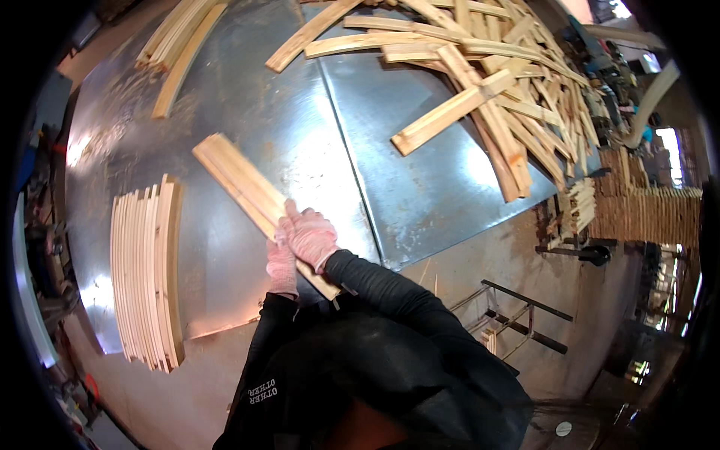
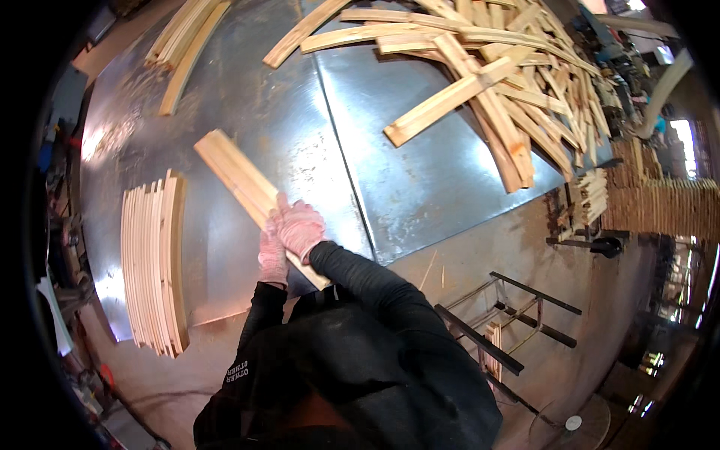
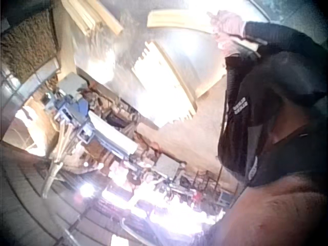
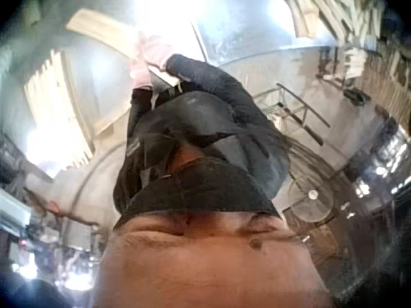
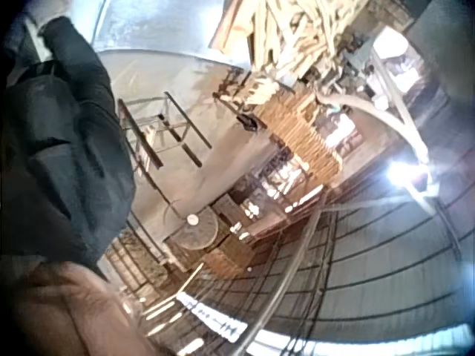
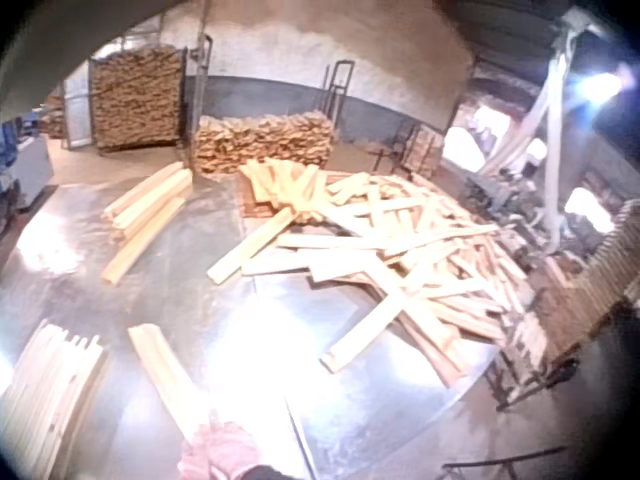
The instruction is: The person repeatedly picks up thin wooden planks from a large pile on a metal table and stacks them into a neat pile. They handle the planks one by one or in small groups, aligning them before placing them onto the growing stack.
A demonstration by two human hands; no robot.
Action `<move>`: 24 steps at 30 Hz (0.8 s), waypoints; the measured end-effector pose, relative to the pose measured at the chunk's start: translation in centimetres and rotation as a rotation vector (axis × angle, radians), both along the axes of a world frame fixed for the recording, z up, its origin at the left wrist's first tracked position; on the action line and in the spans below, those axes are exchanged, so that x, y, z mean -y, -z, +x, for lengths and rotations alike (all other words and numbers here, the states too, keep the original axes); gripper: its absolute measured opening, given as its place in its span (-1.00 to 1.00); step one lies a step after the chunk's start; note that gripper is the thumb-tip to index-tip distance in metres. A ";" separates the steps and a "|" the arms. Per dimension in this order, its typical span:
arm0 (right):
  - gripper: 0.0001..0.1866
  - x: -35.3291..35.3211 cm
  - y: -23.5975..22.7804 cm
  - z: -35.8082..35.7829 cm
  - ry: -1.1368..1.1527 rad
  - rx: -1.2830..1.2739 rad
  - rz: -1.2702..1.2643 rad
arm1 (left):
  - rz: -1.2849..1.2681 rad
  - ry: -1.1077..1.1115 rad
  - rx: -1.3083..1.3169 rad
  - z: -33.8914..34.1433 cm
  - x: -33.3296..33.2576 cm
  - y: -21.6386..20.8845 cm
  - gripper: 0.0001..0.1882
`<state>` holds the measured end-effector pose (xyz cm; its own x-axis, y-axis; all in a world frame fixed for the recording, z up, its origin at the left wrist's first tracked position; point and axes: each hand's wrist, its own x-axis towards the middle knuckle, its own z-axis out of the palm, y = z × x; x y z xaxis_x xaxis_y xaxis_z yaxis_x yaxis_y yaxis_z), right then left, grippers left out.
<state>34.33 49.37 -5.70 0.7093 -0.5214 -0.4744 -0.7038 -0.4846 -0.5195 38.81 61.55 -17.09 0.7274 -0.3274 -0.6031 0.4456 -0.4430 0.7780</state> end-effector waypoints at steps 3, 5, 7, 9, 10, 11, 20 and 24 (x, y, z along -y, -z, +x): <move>-0.53 3.5 4.5 -3.4 -0.248 0.255 -0.184 | -0.213 -0.128 -0.066 -0.7 0.8 0.0 -0.29; -0.44 9.9 1.7 -5.2 0.197 0.334 -0.312 | -0.022 0.006 0.080 -0.5 1.7 -2.1 -0.30; -0.03 20.0 5.7 -8.1 0.628 0.306 -0.921 | 0.139 0.115 0.152 -1.3 4.1 -4.9 -0.30; 0.25 25.5 0.7 -7.0 1.144 0.011 -0.300 | 0.256 0.101 0.246 -2.7 5.2 -5.0 -0.31; 0.25 27.6 0.4 -7.2 1.136 0.039 -0.232 | 0.315 0.104 0.288 -3.1 6.4 -5.3 -0.32; 0.25 29.5 0.3 -7.5 1.123 0.066 -0.166 | 0.294 0.125 0.294 -2.9 7.6 -5.4 -0.32; -0.39 23.0 5.4 -14.2 0.516 0.529 0.290 | 0.761 0.351 0.374 -2.6 10.7 -9.5 -0.30; -0.31 18.1 8.2 -13.3 -0.090 0.288 0.124 | 0.802 0.373 0.299 -6.6 16.5 -11.7 0.14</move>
<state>21.06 31.26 -13.95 0.8642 -0.4015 -0.3032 -0.4763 -0.4586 -0.7502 32.17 45.06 -5.43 0.8207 -0.1382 -0.5544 -0.0032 -0.9714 0.2374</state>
